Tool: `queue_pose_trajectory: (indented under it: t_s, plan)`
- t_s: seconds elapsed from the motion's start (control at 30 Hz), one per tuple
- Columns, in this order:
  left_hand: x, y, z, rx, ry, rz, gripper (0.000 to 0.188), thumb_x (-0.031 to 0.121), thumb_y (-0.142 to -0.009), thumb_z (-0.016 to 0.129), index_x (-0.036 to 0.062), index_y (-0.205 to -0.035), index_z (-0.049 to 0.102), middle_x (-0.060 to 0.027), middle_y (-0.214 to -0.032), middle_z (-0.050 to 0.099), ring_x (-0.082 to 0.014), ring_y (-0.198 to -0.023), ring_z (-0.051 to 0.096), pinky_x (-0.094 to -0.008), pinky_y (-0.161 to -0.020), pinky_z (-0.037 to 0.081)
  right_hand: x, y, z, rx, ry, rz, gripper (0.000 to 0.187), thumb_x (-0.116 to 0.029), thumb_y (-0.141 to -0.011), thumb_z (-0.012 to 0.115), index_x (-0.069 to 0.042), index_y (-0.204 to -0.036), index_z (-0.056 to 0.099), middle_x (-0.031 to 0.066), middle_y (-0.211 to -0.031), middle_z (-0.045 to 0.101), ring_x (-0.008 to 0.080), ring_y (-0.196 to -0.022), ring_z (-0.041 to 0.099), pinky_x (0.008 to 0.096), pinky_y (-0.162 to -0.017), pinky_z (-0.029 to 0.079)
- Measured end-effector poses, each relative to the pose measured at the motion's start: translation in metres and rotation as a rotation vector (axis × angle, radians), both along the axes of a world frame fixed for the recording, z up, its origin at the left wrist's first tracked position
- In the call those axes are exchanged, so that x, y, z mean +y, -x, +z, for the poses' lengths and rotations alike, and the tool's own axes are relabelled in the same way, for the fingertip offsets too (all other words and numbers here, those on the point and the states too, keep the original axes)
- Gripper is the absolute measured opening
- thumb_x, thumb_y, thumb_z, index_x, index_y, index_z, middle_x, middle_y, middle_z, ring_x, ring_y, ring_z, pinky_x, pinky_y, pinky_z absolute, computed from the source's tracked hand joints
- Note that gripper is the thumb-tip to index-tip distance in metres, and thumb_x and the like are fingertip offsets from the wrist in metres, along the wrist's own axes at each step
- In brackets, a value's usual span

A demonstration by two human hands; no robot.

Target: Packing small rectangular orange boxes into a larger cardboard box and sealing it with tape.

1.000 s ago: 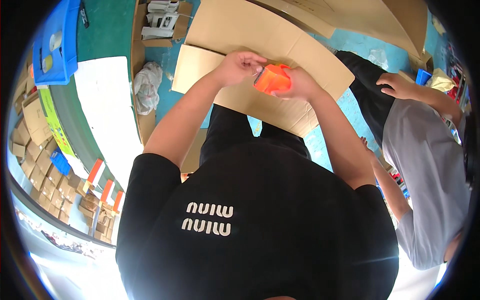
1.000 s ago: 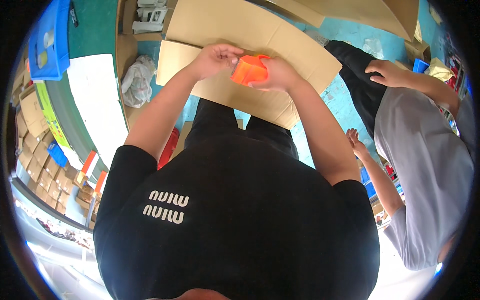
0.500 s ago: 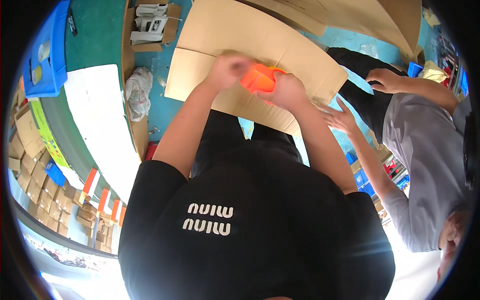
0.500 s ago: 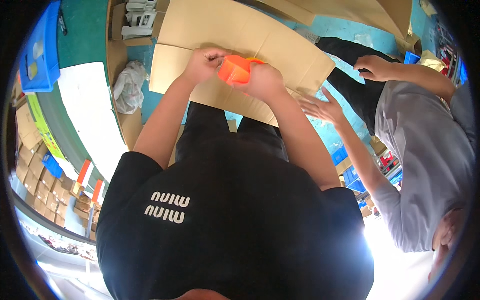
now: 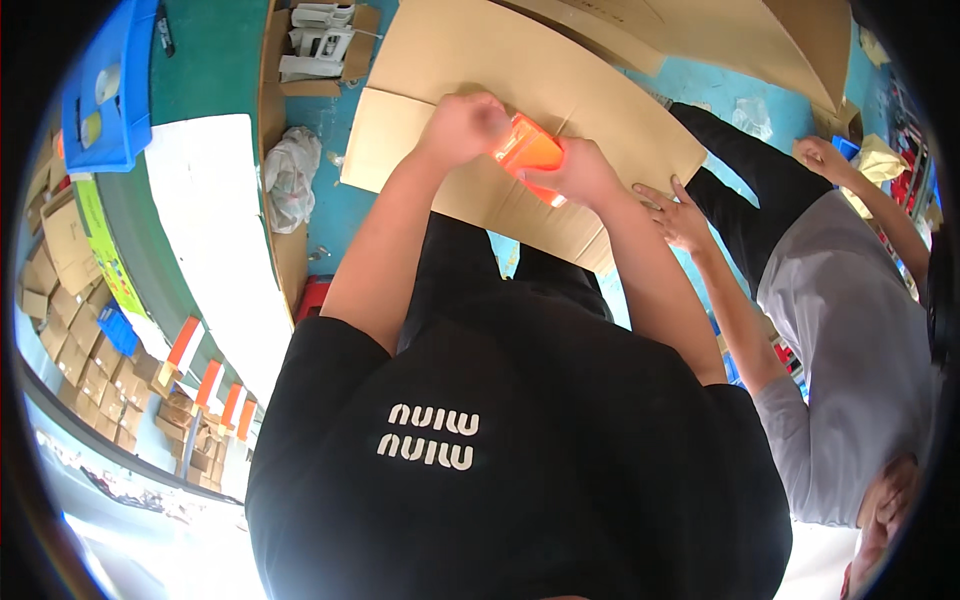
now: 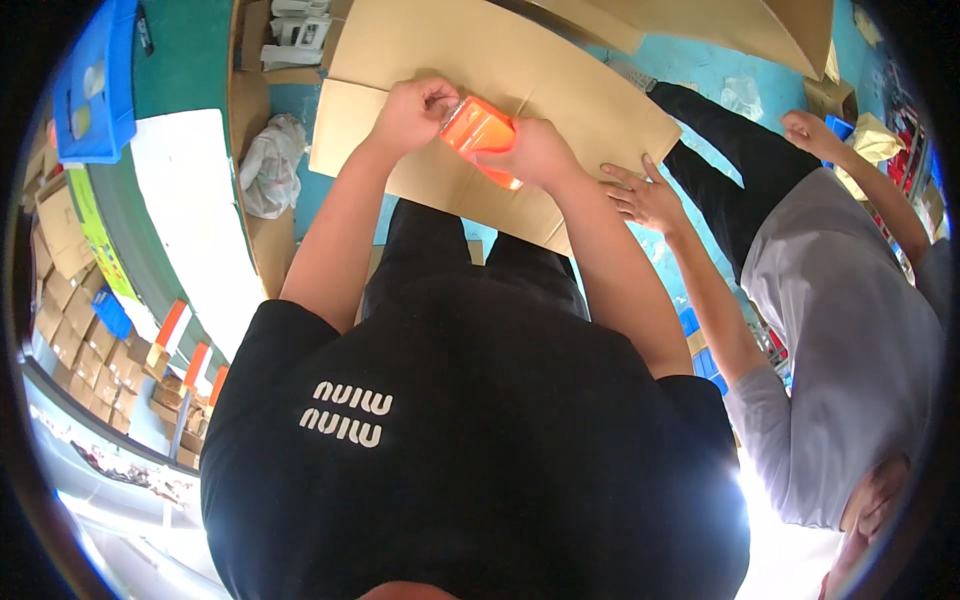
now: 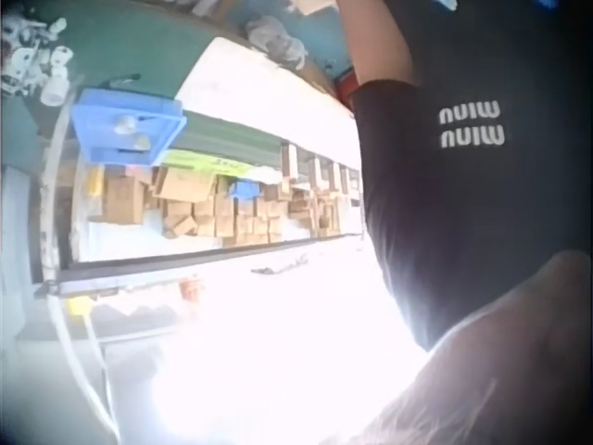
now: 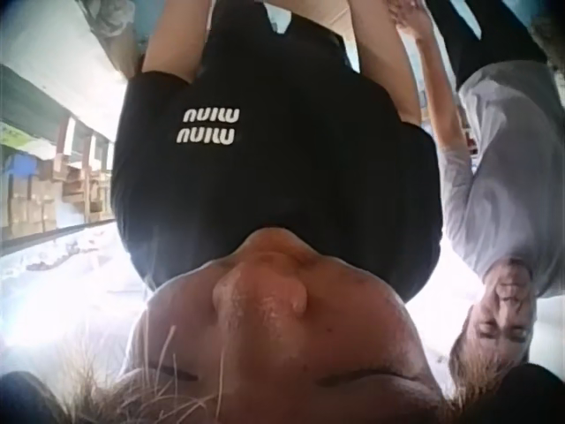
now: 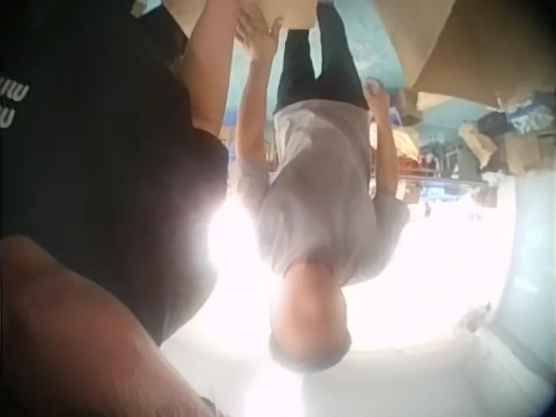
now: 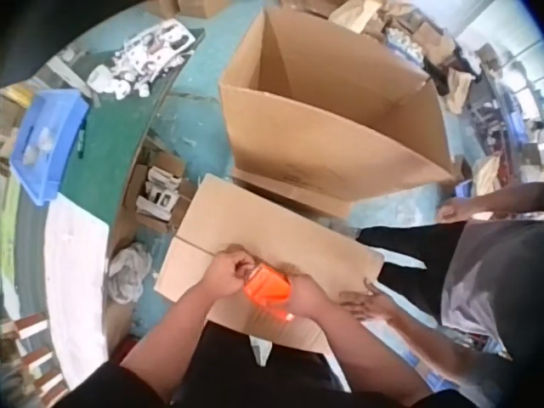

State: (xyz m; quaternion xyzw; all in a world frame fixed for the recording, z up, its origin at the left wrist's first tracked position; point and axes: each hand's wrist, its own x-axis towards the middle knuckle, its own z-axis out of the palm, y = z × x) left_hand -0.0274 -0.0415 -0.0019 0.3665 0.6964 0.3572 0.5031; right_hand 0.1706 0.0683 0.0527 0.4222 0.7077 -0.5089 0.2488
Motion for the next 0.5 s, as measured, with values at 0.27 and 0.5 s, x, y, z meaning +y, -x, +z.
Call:
queue_pose_trajectory:
  t_s: [0.27, 0.5]
  plan:
    - [-0.029, 0.144, 0.045, 0.592, 0.101, 0.066, 0.008, 0.005, -0.087, 0.066, 0.0089, -0.093, 0.070, -0.0144, -0.090, 0.074, -0.0372, -0.088, 0.071, -0.0463, -0.076, 0.057, 0.011, -0.007, 0.005, 0.071, 0.138, 0.096, 0.057, -0.048, -0.073, 0.086, -0.006, -0.109, 0.074, 0.0165, -0.100, 0.075, 0.0307, -0.094, 0.073, 0.0392, -0.084, 0.057]
    - [-0.052, 0.245, 0.019, 0.889, 0.336, 0.053, 0.010, 0.014, -0.091, 0.068, 0.0070, -0.097, 0.069, -0.0165, -0.093, 0.073, -0.0371, -0.092, 0.071, -0.0468, -0.078, 0.056, 0.014, -0.023, 0.004, -0.032, 0.117, 0.195, 0.058, -0.047, -0.072, 0.086, -0.004, -0.110, 0.074, 0.0163, -0.100, 0.076, 0.0309, -0.093, 0.073, 0.0404, -0.084, 0.057]
